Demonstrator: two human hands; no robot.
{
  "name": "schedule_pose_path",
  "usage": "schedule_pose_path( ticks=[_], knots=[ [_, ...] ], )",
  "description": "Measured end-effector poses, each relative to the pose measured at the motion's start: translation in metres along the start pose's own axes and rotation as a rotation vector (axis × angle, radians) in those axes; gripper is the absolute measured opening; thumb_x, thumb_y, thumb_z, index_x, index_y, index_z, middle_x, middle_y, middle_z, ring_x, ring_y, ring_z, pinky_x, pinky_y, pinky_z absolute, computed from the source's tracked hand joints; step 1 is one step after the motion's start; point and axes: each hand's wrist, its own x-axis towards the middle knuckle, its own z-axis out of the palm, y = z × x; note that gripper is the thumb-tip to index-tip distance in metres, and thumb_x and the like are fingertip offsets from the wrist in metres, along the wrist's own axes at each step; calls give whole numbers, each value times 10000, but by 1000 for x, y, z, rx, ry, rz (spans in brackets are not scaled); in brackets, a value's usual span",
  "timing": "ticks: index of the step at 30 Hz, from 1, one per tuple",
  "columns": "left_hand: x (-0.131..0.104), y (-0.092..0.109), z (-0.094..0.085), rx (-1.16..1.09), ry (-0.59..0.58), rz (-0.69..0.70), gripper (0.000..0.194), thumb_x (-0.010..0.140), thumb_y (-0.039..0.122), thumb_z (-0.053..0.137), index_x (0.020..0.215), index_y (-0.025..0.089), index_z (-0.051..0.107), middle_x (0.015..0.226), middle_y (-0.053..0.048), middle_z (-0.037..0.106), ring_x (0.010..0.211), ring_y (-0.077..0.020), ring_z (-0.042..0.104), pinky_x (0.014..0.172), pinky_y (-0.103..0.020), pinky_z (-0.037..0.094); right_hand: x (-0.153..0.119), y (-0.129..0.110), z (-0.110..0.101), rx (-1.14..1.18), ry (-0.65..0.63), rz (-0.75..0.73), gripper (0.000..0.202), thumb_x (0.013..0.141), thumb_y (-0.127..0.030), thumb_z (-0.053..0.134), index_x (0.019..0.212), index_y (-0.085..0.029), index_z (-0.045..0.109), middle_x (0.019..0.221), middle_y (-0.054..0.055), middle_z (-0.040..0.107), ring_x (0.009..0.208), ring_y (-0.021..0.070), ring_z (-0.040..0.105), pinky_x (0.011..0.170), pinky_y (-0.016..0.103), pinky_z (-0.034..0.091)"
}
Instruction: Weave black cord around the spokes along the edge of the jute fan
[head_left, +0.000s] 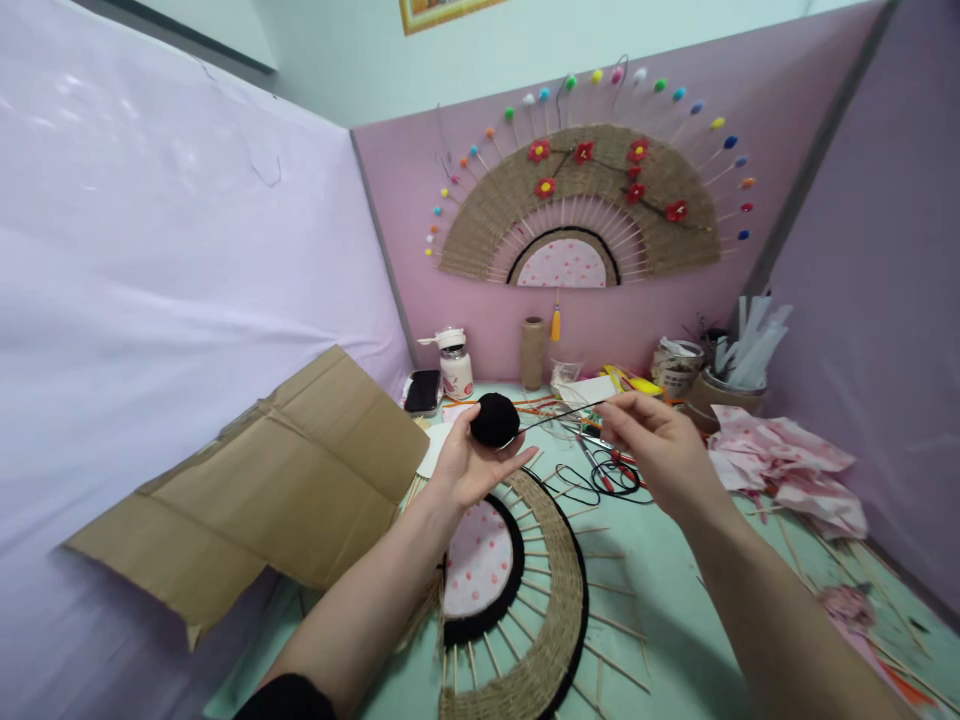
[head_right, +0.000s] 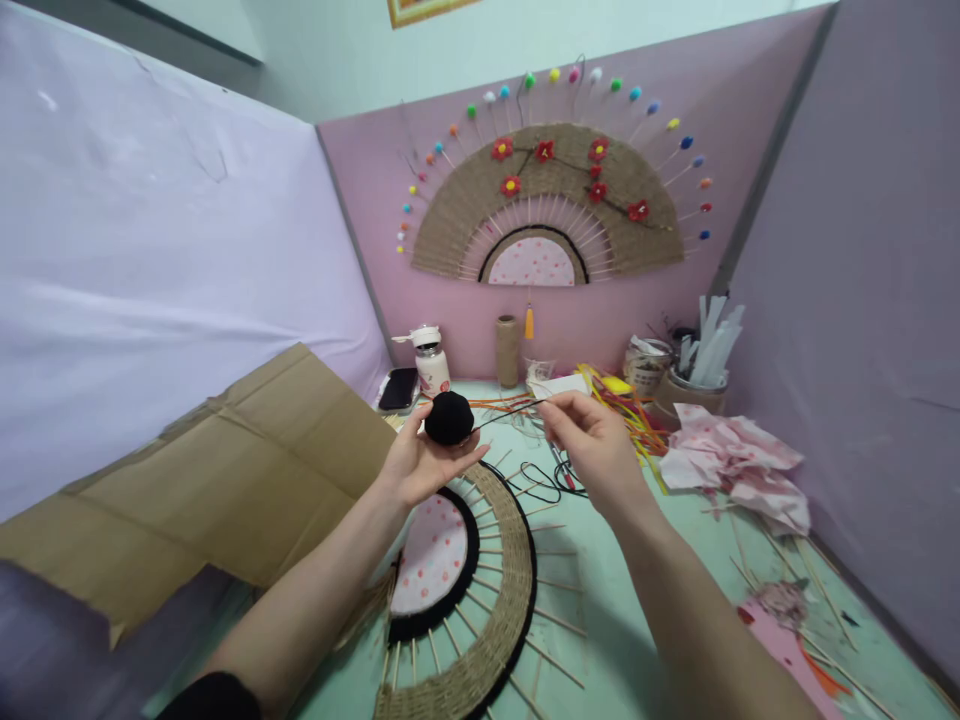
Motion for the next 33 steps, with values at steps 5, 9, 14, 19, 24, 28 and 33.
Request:
schedule_pose_path(
  ticks=[5, 9, 14, 19, 24, 28, 33],
  knots=[
    [0, 3, 1, -18, -7, -35, 260, 811, 254, 550, 1037, 126, 570, 984, -113, 646, 1005, -245, 605, 750, -292, 554, 10, -5, -13, 365, 232, 14, 162, 635, -269, 713, 680, -169, 594, 512, -55, 479, 492, 57, 404, 517, 194, 378],
    [5, 4, -2, -1, 58, 0, 234, 807, 242, 566, 1014, 133, 569, 941, -99, 653, 1000, -266, 608, 758, -339, 556, 16, -15, -28, 519, 369, -46, 131, 625, -187, 686, 678, -171, 567, 473, -75, 442, 461, 57, 380, 561, 236, 439],
    [15, 5, -14, 35, 88, 11, 273, 797, 341, 593, 999, 157, 579, 899, -83, 649, 833, -190, 633, 681, -301, 542, 25, -16, -61, 540, 629, -159, 112, 642, -108, 581, 681, -187, 513, 466, -81, 414, 442, 70, 341, 521, 249, 410],
    [15, 0, -16, 79, 12, 93, 311, 731, 323, 687, 1001, 203, 591, 996, -53, 638, 841, -150, 613, 735, -280, 515, 22, -5, -62, -345, 407, -163, 59, 688, -223, 628, 734, -190, 612, 672, 29, 596, 643, 166, 533, 651, 341, 406],
    [-1, -10, -4, 304, -159, 207, 348, 702, 194, 713, 1025, 222, 590, 1121, -53, 601, 985, -170, 583, 910, -366, 454, -4, -10, -10, -859, 54, -388, 134, 799, -302, 570, 884, -226, 640, 985, 86, 651, 973, 271, 549, 865, 446, 354],
    [-11, -15, 3, 383, -184, 277, 334, 717, 206, 701, 1026, 245, 579, 1148, -33, 579, 1012, -165, 570, 936, -384, 439, -19, -9, 24, -734, -138, -387, 161, 836, -346, 536, 917, -223, 602, 968, 75, 651, 960, 244, 565, 867, 402, 376],
    [-12, -15, 4, 337, -187, 273, 351, 765, 281, 654, 1096, 265, 538, 1148, -43, 582, 973, -168, 597, 935, -398, 445, -18, 11, 33, -590, -235, -217, 295, 766, -405, 610, 973, -200, 560, 897, 49, 652, 830, 207, 599, 743, 323, 432]
  ],
)
